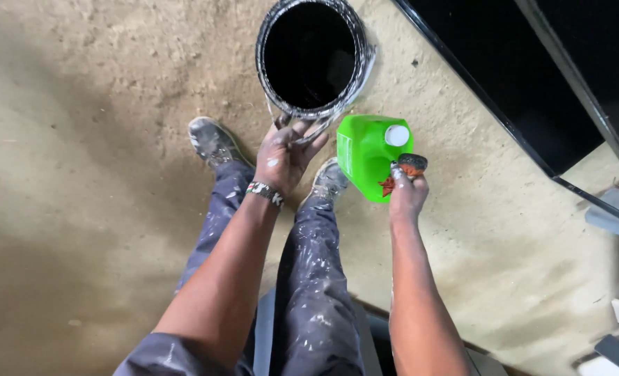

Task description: Applying black paint or stain to furniture panels and metal frames using a brush and a bucket of paint.

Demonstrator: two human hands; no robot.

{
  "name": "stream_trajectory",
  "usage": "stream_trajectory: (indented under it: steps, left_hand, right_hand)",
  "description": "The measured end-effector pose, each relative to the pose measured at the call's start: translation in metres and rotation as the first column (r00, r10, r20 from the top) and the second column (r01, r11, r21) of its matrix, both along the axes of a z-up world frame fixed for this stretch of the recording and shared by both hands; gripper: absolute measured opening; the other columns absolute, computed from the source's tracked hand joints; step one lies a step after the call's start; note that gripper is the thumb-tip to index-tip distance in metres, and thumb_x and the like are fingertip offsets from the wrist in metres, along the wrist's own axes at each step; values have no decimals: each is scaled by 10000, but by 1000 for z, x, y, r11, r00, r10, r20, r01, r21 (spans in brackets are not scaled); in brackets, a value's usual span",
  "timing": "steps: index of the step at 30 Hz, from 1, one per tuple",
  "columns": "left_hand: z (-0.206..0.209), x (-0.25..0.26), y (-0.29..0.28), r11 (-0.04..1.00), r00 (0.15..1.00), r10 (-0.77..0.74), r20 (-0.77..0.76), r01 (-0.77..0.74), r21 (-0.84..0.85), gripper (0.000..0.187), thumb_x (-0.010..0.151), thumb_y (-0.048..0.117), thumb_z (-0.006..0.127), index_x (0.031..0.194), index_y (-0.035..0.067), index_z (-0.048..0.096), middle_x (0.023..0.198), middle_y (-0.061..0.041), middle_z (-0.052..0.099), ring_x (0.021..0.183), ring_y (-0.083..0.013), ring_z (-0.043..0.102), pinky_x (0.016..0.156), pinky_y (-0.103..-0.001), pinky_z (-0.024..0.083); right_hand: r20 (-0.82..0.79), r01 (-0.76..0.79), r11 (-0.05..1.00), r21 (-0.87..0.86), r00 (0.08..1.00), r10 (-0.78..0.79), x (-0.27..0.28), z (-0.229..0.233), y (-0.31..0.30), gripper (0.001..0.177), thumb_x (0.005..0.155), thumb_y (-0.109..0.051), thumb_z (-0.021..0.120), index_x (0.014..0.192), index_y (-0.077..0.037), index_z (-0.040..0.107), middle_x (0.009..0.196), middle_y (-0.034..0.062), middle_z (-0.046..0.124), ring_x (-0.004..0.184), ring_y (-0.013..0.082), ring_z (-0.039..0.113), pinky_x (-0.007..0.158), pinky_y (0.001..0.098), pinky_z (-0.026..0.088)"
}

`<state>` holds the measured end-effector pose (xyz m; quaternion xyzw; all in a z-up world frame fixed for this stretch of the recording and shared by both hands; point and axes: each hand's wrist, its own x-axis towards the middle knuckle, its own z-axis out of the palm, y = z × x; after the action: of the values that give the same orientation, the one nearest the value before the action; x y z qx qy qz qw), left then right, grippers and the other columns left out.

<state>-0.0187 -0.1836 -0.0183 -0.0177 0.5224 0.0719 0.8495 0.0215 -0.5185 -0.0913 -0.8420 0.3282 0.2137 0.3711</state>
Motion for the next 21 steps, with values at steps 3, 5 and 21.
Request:
stream_trajectory:
  steps: [3, 5, 21]
  left_hand:
    - [-47, 12, -30, 995, 988, 104, -111, -102, 20, 391, 924, -222, 554, 1278, -85, 647, 1233, -279, 709, 1134, -570, 793, 1136, -818, 695]
    - [-91, 15, -48, 987, 998, 22, -55, -12, 162, 828, 1085, -107, 601, 1841, 160, 396, 1606, -263, 637, 1309, -506, 774, 1170, -711, 707]
    - [-28, 33, -143, -623, 184, -557, -810, 553, 554, 736, 947, 123, 852, 1661, 245, 720, 1714, -150, 606, 1431, -483, 703, 1034, -581, 760]
  right_hand:
    - [6, -51, 999, -3, 999, 51, 6, 38, 5, 232, 1048, -334, 938, 1208, -180, 872, 1126, 63, 838, 1050, 195, 784, 978, 430, 641]
    - [74, -186, 973, 140, 981, 177, 7, 37, 1, 268, 1015, -271, 941, 1207, -108, 847, 1091, 70, 828, 1061, 151, 726, 985, 461, 626]
    - [16, -305, 943, 134, 952, 306, 27, 22, -11, 178, 997, -47, 808, 1148, -99, 729, 901, 101, 753, 687, 217, 803, 507, 353, 593]
